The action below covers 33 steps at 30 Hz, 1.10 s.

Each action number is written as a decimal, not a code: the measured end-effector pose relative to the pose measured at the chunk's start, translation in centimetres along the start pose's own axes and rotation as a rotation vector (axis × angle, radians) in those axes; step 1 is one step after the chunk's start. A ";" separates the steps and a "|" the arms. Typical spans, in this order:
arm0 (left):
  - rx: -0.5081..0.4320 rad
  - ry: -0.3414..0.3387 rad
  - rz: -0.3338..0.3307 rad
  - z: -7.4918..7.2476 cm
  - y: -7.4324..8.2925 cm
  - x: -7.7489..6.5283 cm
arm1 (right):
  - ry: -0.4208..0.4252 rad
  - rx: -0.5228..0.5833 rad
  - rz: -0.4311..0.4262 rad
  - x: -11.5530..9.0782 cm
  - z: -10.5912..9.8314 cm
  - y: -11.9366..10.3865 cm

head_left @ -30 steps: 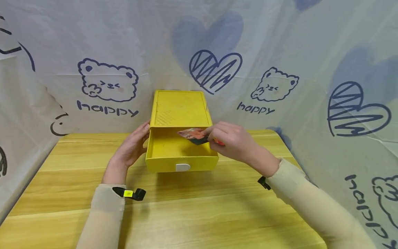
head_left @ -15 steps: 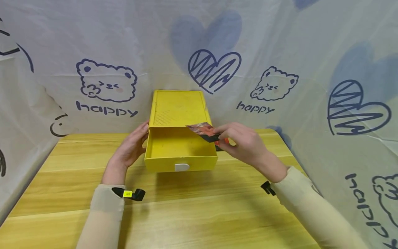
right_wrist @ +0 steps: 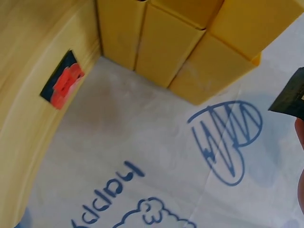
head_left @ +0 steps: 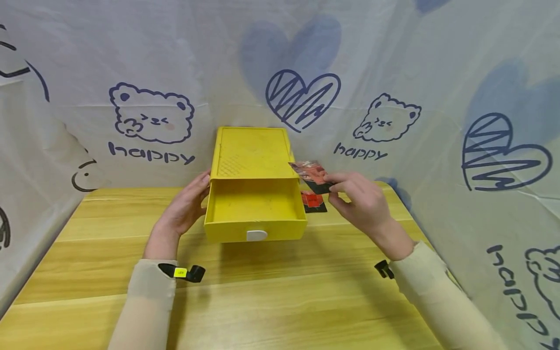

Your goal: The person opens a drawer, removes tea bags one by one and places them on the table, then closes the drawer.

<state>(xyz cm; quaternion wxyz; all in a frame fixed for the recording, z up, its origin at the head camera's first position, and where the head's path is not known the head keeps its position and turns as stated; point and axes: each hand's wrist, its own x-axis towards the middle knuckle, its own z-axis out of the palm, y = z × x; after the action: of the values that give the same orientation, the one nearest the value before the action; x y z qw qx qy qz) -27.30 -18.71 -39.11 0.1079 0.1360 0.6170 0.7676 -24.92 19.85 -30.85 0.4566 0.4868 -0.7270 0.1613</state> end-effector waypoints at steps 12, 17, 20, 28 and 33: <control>-0.001 0.009 -0.004 -0.1 0.1 0.0 | -0.010 -0.097 0.031 -2.5 0.6 1.8; 0.001 0.011 -0.006 -0.2 0.1 0.0 | -0.012 -0.115 0.037 -3.7 1.1 2.7; 0.003 0.014 -0.008 -0.2 0.0 0.0 | -0.021 -0.130 0.053 -4.7 1.4 3.4; -0.001 0.015 -0.010 -0.1 -0.1 0.0 | -0.070 -0.159 0.104 -7.2 2.2 5.2; -0.001 0.014 -0.008 -0.2 -0.1 0.0 | -0.115 -0.172 0.134 -8.7 2.6 6.2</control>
<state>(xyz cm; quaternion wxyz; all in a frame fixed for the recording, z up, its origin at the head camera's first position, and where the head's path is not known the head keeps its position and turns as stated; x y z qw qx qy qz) -27.37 -18.86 -39.29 0.1067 0.1280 0.6178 0.7685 -30.62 25.89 -38.11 0.4424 0.4048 -0.7940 0.1004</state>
